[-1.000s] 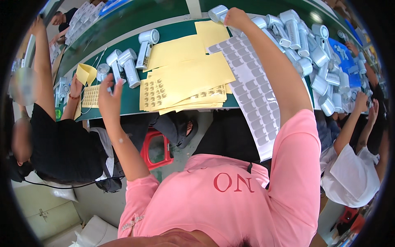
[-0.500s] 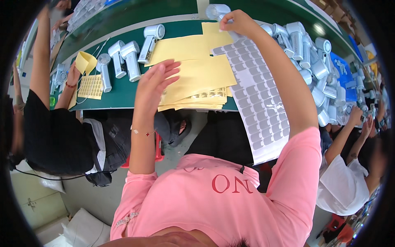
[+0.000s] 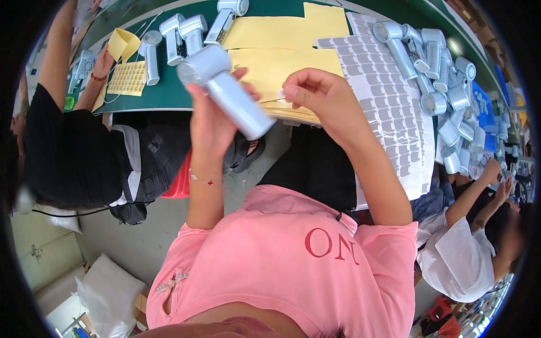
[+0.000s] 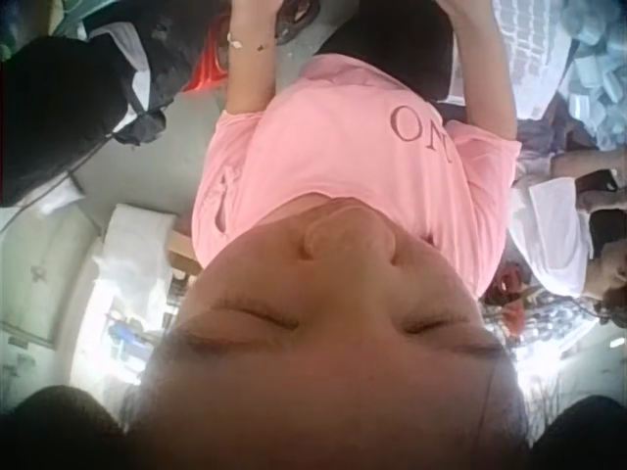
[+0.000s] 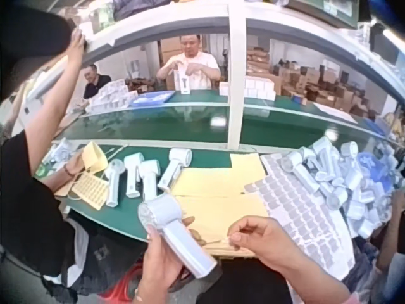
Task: Applying small circular labels and rectangular product stickers onto portable handheld fans on an assembly line.
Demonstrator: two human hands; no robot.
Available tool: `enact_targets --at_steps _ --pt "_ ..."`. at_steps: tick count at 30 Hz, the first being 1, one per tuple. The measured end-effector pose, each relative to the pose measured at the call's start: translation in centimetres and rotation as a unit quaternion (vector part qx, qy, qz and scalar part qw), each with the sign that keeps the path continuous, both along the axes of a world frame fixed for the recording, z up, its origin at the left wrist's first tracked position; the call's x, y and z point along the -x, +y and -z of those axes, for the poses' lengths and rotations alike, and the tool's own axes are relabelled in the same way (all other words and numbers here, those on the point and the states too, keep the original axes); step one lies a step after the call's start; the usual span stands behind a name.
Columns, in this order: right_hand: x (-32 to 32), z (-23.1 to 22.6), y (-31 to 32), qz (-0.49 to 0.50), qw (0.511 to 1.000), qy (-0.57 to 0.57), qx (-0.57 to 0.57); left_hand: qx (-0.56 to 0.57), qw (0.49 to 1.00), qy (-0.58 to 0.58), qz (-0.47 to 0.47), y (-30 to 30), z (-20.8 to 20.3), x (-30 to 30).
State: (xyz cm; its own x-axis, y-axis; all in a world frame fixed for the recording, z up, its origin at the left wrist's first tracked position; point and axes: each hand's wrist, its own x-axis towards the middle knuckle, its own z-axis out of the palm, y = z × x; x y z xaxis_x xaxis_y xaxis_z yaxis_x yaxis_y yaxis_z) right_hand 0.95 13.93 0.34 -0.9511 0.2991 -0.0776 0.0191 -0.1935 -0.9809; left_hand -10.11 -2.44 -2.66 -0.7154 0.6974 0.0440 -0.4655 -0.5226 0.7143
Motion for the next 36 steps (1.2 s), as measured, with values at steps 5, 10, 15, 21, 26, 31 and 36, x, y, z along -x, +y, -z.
enact_targets --at_steps 5,10,15,21,26,31,36 --pt "4.4 2.9 -0.8 0.031 0.996 -0.059 -0.066 0.102 0.994 -0.037 -0.03 -4.0 1.7 4.3" --pt "7.9 4.2 -1.1 0.023 0.953 -0.078 -0.291 0.235 0.967 0.081 -0.06 -3.3 0.8 4.9" --pt "8.9 3.8 -1.8 -0.002 0.931 -0.143 -0.336 0.317 0.926 0.2 -0.041 -2.1 1.2 5.6" --pt "9.2 4.8 -1.7 0.022 0.902 -0.142 -0.407 0.335 0.917 0.215 -0.021 -1.2 2.4 5.9" --pt "8.9 4.7 -2.5 0.06 0.863 -0.123 -0.487 0.346 0.911 0.225 -0.022 -1.1 2.3 5.9" --pt "9.1 3.2 -2.2 0.033 0.91 -0.185 -0.371 0.345 0.914 0.211 -0.02 -1.2 1.9 5.9" --pt "8.8 4.9 -2.7 0.07 0.873 -0.136 -0.464 0.391 0.888 0.243 -0.007 -1.1 2.3 6.1"
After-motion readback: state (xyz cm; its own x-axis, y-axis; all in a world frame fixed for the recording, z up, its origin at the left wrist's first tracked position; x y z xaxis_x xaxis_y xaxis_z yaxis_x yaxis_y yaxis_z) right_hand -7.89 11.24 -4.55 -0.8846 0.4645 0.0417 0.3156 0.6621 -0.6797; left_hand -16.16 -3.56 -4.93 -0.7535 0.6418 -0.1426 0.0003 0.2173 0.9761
